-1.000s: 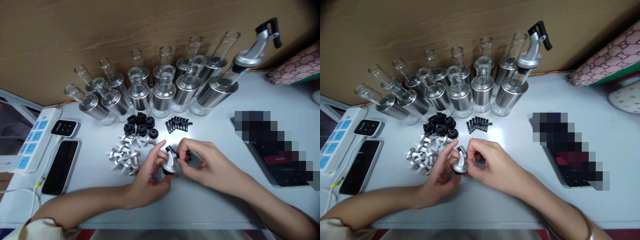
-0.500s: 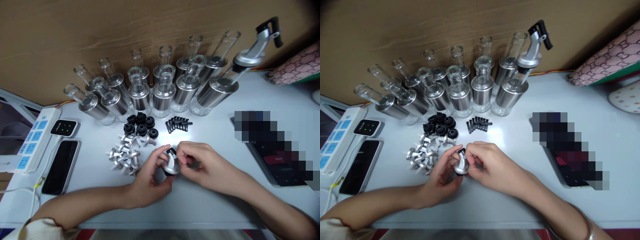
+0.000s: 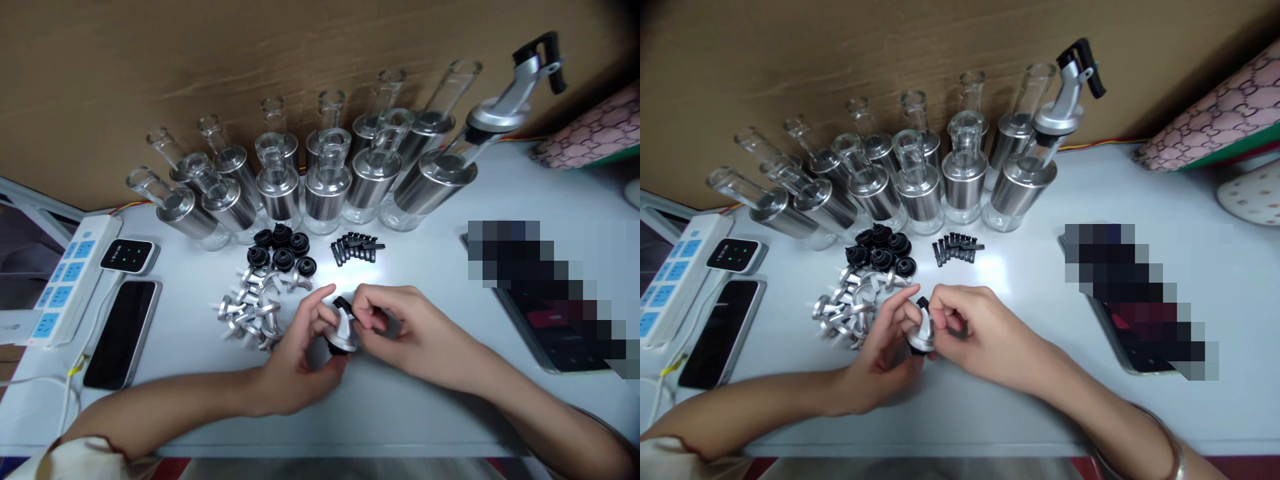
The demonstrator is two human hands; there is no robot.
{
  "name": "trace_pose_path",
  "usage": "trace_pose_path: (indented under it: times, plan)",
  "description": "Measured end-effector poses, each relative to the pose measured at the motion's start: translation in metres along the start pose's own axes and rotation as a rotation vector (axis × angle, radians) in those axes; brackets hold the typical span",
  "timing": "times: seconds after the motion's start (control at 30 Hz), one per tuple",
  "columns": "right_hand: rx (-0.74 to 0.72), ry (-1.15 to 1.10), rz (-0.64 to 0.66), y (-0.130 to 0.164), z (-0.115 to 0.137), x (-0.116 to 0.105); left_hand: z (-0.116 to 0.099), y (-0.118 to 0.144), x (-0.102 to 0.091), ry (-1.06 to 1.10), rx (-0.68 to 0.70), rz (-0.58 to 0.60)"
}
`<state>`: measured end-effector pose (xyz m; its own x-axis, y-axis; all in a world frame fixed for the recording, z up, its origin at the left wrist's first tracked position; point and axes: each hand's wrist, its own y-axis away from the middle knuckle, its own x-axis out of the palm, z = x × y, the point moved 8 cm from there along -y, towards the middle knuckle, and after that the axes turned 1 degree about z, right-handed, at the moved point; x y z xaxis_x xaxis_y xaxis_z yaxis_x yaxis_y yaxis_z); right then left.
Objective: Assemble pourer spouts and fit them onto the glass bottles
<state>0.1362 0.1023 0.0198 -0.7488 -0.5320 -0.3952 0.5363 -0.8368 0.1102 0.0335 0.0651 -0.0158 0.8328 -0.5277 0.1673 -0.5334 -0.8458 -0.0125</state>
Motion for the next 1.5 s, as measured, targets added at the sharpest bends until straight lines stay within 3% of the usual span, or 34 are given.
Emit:
trace_pose_path:
  times: [0.17,0.8,1.1,1.2,1.33,1.5]
  plan:
    - [0.102,-0.120,0.014,0.000,-0.010,0.002,0.002,0.001,0.000,0.016,-0.025,-0.005]
    - [0.178,-0.250,0.077,0.002,-0.017,0.007,0.007,0.004,-0.001,0.135,-0.014,0.012]
    - [0.220,-0.263,0.052,0.001,-0.021,0.008,0.003,0.001,-0.005,0.078,0.007,-0.045]
    - [0.207,-0.260,0.070,0.001,-0.022,0.009,0.007,0.002,-0.006,0.104,-0.050,-0.068]
    - [0.180,-0.242,0.084,0.001,-0.021,0.012,0.012,0.005,-0.004,0.149,-0.122,-0.034]
    - [0.195,-0.291,0.042,0.001,-0.021,0.009,0.008,0.002,-0.002,0.178,-0.073,0.010]
